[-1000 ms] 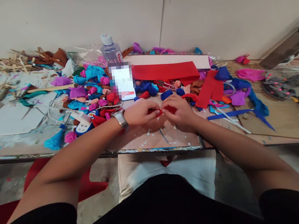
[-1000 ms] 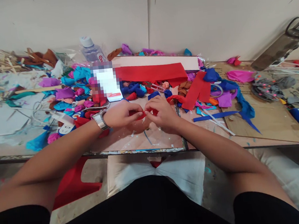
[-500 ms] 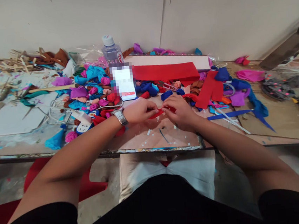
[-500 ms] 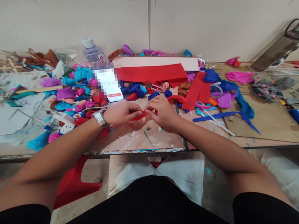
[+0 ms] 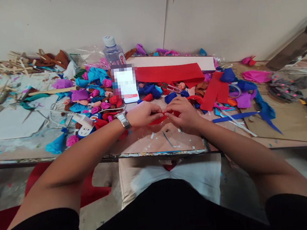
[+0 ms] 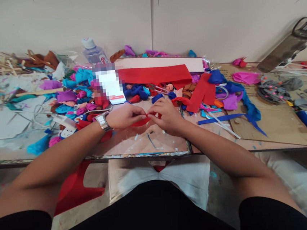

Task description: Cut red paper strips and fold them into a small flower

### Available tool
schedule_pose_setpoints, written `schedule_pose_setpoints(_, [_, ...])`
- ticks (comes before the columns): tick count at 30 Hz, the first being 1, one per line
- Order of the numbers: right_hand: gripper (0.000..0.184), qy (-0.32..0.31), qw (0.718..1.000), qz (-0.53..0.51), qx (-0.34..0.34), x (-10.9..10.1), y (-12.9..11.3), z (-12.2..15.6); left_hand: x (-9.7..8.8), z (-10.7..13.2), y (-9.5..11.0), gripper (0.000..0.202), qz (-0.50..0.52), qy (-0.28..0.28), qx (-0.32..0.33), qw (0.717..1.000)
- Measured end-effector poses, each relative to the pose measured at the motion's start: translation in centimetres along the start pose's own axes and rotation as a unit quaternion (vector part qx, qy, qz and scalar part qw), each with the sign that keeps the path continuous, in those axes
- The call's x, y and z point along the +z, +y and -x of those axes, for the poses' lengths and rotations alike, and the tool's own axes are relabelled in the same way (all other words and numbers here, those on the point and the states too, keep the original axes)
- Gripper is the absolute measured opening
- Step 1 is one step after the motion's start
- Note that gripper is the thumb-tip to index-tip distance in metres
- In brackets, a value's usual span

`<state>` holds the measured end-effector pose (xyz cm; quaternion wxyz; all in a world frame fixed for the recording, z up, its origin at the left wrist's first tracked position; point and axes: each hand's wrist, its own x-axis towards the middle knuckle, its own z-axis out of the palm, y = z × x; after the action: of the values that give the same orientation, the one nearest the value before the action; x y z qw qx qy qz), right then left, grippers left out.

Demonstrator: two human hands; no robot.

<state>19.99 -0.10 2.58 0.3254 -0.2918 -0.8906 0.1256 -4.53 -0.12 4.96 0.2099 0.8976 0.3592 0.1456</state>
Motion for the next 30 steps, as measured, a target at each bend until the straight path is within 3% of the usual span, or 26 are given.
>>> schedule_pose_setpoints(10, [0.016,0.008,0.999,-0.025,-0.034,-0.03,0.0,-0.04,-0.02,0.03,-0.24,0.029,0.08,-0.037,-0.005,0.996])
schedule_pose_setpoints(17, [0.014,0.052,0.998,0.012,-0.035,-0.07,0.33,-0.11,-0.43,-0.15,0.18,0.029,0.089,-0.062,0.014,0.994])
schedule_pose_setpoints(21, [0.013,0.034,0.998,0.04,-0.036,-0.28,0.26,-0.03,-0.3,-0.17,0.16,0.03,0.087,-0.064,0.008,0.994])
schedule_pose_setpoints(30, [0.015,0.004,0.998,-0.02,-0.053,0.22,0.23,0.09,0.14,-0.1,-0.16,0.028,0.085,-0.072,-0.03,0.993])
